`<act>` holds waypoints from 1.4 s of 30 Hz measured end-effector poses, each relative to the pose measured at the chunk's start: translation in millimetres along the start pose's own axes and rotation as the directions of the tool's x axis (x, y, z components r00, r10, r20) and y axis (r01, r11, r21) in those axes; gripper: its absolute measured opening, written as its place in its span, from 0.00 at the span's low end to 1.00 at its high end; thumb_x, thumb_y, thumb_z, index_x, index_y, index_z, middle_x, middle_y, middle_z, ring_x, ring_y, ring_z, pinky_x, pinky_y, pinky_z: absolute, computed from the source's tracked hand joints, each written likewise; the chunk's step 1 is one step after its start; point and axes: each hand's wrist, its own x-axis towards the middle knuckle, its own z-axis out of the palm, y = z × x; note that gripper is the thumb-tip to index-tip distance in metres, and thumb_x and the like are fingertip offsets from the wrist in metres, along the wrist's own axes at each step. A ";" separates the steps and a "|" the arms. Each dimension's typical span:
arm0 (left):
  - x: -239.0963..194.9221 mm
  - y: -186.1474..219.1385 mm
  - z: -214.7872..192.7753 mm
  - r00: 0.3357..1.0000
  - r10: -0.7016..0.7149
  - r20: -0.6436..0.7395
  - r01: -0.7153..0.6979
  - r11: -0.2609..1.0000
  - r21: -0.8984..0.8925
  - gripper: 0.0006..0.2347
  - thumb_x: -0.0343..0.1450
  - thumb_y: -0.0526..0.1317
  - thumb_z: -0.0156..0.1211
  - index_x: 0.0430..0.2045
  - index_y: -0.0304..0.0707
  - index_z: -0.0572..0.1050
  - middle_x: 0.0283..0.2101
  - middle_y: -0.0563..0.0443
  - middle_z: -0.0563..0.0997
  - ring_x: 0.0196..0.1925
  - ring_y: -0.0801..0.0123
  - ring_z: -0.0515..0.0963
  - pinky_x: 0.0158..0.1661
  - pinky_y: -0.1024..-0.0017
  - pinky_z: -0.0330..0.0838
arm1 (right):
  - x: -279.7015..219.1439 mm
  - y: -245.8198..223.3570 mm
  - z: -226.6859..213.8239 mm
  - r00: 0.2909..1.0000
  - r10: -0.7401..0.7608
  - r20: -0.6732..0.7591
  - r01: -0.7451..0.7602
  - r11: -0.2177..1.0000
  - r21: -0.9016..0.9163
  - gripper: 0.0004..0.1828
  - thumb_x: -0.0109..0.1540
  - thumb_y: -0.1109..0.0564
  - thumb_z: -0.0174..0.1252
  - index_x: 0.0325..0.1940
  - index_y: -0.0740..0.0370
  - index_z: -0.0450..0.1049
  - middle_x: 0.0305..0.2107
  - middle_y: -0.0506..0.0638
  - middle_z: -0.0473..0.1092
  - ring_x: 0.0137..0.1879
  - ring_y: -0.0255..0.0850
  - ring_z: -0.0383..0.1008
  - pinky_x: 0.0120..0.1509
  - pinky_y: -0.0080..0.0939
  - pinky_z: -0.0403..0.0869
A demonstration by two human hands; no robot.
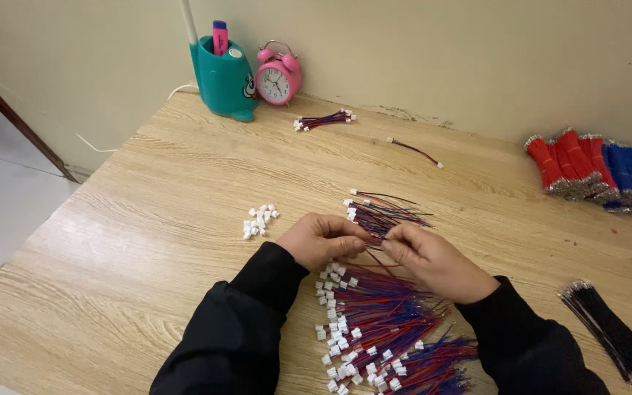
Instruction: The person assembles wire harnesses by hand, inserting small white plastic connectors onto the ends of red and blue wires. The person repeatedly picks up wires and connectors from piles on the table and secures them together.
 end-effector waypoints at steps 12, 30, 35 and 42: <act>2.4 6.2 10.2 0.997 0.015 -0.073 -0.020 0.998 -0.064 0.10 0.66 0.34 0.66 0.39 0.31 0.79 0.30 0.40 0.83 0.27 0.71 0.82 0.26 0.81 0.79 | -1.5 -3.1 1.0 0.997 -0.078 -0.021 0.078 0.997 -0.023 0.13 0.67 0.55 0.47 0.35 0.63 0.73 0.19 0.45 0.63 0.29 0.37 0.63 0.37 0.37 0.68; 7.9 -2.6 18.7 0.998 0.014 -0.056 -0.032 0.943 -0.330 0.11 0.72 0.30 0.51 0.46 0.27 0.75 0.37 0.40 0.81 0.37 0.65 0.83 0.38 0.71 0.83 | 0.0 -14.3 11.3 0.932 0.002 -0.363 0.082 0.973 0.214 0.06 0.58 0.62 0.61 0.37 0.68 0.78 0.20 0.49 0.70 0.29 0.36 0.64 0.34 0.35 0.66; 5.5 3.8 22.4 0.996 0.008 -0.090 -0.043 0.923 -0.382 0.11 0.71 0.29 0.54 0.47 0.26 0.74 0.39 0.39 0.81 0.40 0.63 0.83 0.42 0.68 0.82 | 1.9 -8.7 10.3 0.930 -0.004 -0.368 0.099 0.966 0.241 0.07 0.61 0.60 0.58 0.37 0.66 0.79 0.21 0.47 0.70 0.31 0.34 0.65 0.36 0.34 0.67; 8.8 -2.0 27.9 0.991 -0.020 -0.133 -0.054 0.848 -0.528 0.11 0.68 0.25 0.57 0.44 0.23 0.75 0.39 0.36 0.81 0.40 0.57 0.83 0.43 0.66 0.82 | 1.1 -5.4 12.2 0.925 0.031 -0.378 0.052 0.977 0.207 0.07 0.60 0.59 0.59 0.37 0.65 0.79 0.21 0.48 0.71 0.31 0.36 0.65 0.37 0.36 0.69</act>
